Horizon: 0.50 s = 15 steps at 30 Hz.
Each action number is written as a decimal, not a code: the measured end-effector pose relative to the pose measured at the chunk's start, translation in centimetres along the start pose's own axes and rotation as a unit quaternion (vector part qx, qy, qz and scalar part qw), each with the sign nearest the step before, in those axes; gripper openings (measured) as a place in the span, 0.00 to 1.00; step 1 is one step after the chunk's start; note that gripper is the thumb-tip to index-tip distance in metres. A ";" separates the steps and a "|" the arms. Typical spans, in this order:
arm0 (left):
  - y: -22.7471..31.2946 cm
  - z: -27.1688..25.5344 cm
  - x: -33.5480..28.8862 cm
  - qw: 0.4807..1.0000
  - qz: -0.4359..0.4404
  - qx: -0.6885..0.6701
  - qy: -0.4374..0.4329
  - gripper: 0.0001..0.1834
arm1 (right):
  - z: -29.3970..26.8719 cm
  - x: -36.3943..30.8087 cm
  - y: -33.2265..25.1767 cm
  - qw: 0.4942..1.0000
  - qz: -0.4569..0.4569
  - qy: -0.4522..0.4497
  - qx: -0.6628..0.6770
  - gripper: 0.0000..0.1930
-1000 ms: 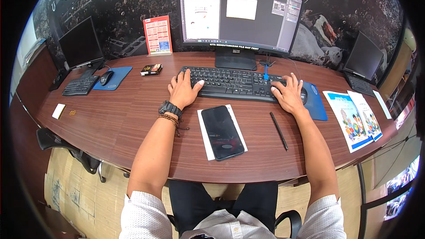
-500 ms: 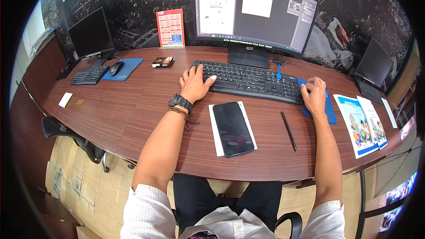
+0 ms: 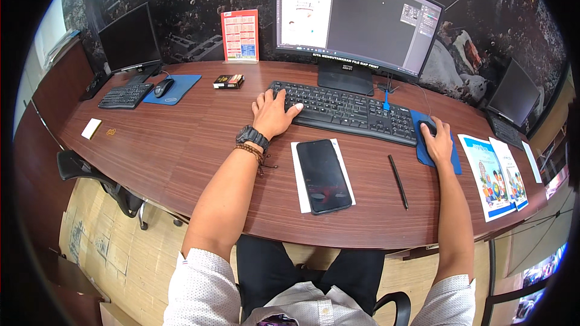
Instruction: Designing or editing graphics on a computer using a keyboard and mouse.
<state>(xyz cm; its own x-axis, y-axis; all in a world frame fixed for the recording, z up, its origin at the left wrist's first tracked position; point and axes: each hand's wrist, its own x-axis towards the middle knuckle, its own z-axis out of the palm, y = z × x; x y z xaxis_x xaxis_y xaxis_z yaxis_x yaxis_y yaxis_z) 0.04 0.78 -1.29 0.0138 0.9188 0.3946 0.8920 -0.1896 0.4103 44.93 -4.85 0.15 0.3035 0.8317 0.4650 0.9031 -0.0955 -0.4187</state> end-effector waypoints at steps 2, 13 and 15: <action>0.4 -0.1 -0.2 0.998 0.040 0.032 0.028 0.38 | 0.4 -0.2 0.1 1.000 -0.006 0.018 0.021 0.28; 4.0 -4.7 -0.4 0.983 0.103 -0.137 0.061 0.32 | 0.7 0.3 -1.2 0.999 -0.037 0.030 0.004 0.26; 8.2 -8.5 -1.2 0.942 0.142 -0.302 0.040 0.29 | 0.5 0.1 -0.2 0.999 -0.032 0.037 0.018 0.25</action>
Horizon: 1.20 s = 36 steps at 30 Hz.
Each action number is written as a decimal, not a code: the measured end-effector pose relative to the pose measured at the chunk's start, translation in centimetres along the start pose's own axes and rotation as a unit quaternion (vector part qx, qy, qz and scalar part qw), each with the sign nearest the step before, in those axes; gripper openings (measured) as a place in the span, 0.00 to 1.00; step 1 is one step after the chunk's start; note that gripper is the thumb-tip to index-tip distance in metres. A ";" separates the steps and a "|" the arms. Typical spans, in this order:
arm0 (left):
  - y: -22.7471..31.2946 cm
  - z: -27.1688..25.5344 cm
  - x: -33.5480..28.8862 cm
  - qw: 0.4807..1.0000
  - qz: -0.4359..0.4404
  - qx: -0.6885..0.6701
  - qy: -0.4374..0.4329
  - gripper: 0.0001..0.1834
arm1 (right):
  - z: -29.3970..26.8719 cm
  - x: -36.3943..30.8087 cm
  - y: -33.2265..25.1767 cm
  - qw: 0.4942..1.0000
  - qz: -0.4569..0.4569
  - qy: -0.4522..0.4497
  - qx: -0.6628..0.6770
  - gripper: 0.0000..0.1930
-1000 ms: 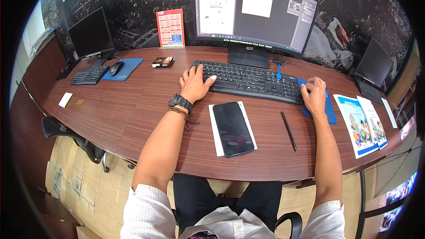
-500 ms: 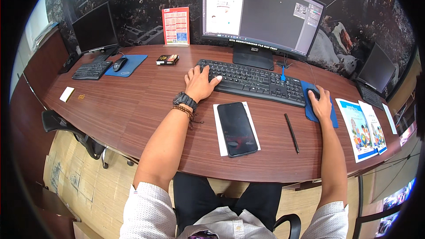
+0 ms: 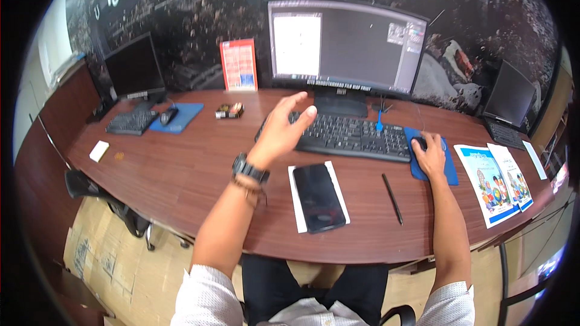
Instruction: Designing or editing graphics on a computer using a keyboard and mouse.
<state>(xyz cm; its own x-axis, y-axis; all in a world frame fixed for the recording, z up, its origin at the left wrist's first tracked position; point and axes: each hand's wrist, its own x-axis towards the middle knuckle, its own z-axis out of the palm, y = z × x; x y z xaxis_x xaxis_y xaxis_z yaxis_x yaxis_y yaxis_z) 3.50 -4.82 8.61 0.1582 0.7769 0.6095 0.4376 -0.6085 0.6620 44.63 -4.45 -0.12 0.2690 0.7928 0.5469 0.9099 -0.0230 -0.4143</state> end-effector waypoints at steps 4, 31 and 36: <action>11.0 -2.1 -3.1 0.908 0.178 -0.346 -0.155 0.30 | -0.1 -0.5 0.7 1.000 0.003 0.003 0.008 0.25; 24.7 -3.7 -12.2 0.767 0.400 -0.484 -0.132 0.36 | -0.7 -0.4 -0.2 0.997 0.048 -0.015 0.056 0.25; 24.8 -3.9 -12.2 0.748 0.438 -0.479 -0.137 0.42 | -1.0 -0.5 -0.6 0.997 0.050 -0.022 0.062 0.25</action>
<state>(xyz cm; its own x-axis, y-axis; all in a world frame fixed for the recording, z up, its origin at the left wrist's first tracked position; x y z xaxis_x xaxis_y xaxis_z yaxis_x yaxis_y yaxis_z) 8.95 -30.03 19.29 0.2445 -0.0645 0.9675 -0.7553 -0.6383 0.1483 44.30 -5.43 0.57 0.3395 0.8161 0.4677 0.8328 -0.0297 -0.5528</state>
